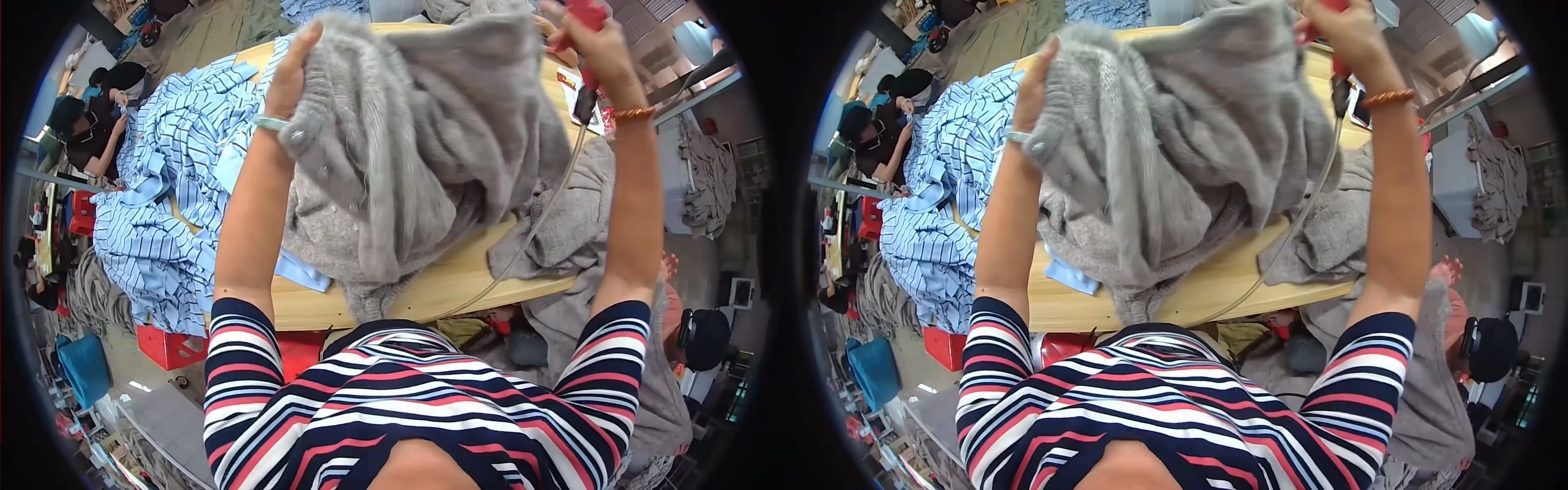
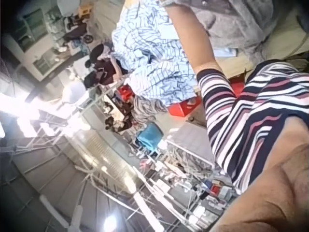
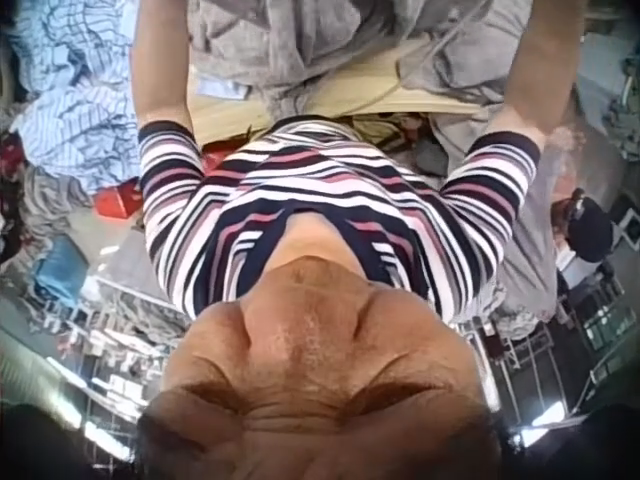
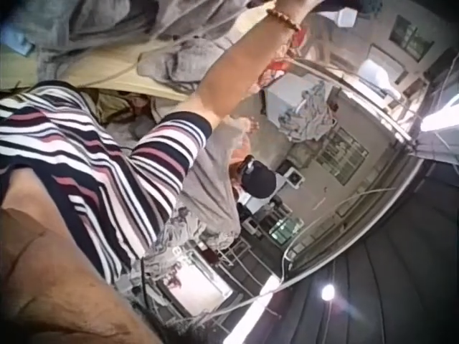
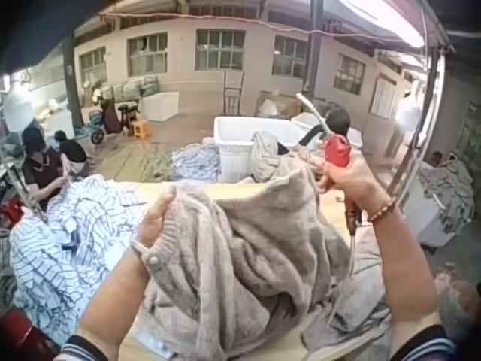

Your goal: Trimming loose threads from garments using scissors.

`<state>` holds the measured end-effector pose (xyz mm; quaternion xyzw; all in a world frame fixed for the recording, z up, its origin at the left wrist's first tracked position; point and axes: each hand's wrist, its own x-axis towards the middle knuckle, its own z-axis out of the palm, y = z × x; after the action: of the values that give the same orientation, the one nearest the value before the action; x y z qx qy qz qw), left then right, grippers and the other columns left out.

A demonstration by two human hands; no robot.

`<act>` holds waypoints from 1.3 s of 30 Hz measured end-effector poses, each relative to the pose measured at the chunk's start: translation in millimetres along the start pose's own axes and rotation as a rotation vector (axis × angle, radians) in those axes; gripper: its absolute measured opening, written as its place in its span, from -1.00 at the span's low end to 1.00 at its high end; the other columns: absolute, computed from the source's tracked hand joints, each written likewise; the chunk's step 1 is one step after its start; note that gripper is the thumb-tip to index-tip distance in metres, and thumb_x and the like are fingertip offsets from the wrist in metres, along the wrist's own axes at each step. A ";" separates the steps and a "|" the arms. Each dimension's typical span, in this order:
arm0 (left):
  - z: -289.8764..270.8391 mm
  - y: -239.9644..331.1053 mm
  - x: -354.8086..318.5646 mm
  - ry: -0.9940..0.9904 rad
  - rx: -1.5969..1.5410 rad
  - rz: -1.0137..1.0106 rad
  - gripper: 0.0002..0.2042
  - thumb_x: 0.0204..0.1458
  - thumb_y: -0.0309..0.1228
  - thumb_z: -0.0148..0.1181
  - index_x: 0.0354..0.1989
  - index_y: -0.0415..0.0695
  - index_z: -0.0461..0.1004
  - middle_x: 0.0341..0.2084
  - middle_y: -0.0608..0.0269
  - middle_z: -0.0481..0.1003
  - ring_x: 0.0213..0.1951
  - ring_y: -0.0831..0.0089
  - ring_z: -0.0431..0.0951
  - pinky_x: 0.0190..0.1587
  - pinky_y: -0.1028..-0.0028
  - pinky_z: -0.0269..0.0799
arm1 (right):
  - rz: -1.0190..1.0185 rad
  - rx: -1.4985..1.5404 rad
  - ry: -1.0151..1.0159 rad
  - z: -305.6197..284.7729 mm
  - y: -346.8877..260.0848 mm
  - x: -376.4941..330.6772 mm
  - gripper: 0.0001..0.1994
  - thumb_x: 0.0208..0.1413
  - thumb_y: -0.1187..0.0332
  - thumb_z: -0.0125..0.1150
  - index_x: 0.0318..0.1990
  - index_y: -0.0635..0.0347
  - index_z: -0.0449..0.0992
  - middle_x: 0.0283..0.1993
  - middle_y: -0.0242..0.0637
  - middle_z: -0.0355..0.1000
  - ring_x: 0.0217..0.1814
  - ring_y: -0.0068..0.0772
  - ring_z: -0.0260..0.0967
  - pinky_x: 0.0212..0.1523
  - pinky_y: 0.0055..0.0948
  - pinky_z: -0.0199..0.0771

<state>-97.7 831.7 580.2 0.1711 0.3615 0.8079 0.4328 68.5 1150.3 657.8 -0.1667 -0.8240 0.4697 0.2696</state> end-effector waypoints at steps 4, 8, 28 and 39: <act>-148.3 -88.0 -12.9 0.406 0.261 -0.267 -0.60 0.07 -0.07 0.13 -0.03 -0.07 0.39 -0.29 0.32 0.48 -0.26 0.48 0.44 -0.14 0.36 0.40 | 0.113 -0.143 -0.184 61.3 31.7 -82.6 -0.58 0.07 0.25 0.29 0.08 0.18 0.43 -0.30 -0.43 0.48 -0.51 -0.68 0.28 -0.42 -0.57 0.36; -178.7 -160.9 -77.9 0.395 0.186 -0.468 -0.75 0.09 -0.26 0.16 -0.10 -0.02 0.39 -0.38 0.42 0.45 -0.42 0.63 0.39 -0.36 0.50 0.41 | 0.192 -0.144 -0.325 91.9 72.6 -187.0 -0.69 0.15 0.39 0.17 0.06 0.15 0.45 -0.41 -0.49 0.39 -0.48 -0.72 0.27 -0.41 -0.58 0.39; -67.9 -80.8 -21.5 0.172 -0.044 0.000 -0.78 0.21 -0.39 -0.02 -0.05 -0.20 0.42 -0.14 0.21 0.52 -0.10 0.38 0.53 -0.01 0.36 0.44 | 0.171 -0.033 -0.105 157.2 92.8 -232.8 -0.56 -0.06 0.52 0.20 0.05 0.15 0.39 -0.26 -0.29 0.47 -0.29 -0.40 0.41 -0.25 -0.41 0.42; -101.5 -133.1 27.4 0.117 -0.014 -0.416 -0.84 0.16 -0.39 0.07 -0.14 -0.16 0.42 -0.25 0.26 0.53 -0.26 0.45 0.60 -0.34 0.42 0.63 | 0.201 -0.486 0.092 16.0 156.2 -221.3 -0.62 0.11 0.44 0.15 0.11 0.24 0.40 -0.37 -0.33 0.48 -0.45 -0.61 0.35 -0.38 -0.53 0.41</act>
<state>-96.4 858.4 412.7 0.0423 0.4079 0.7122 0.5698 239.0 1101.2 452.6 -0.3285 -0.8789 0.2743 0.2108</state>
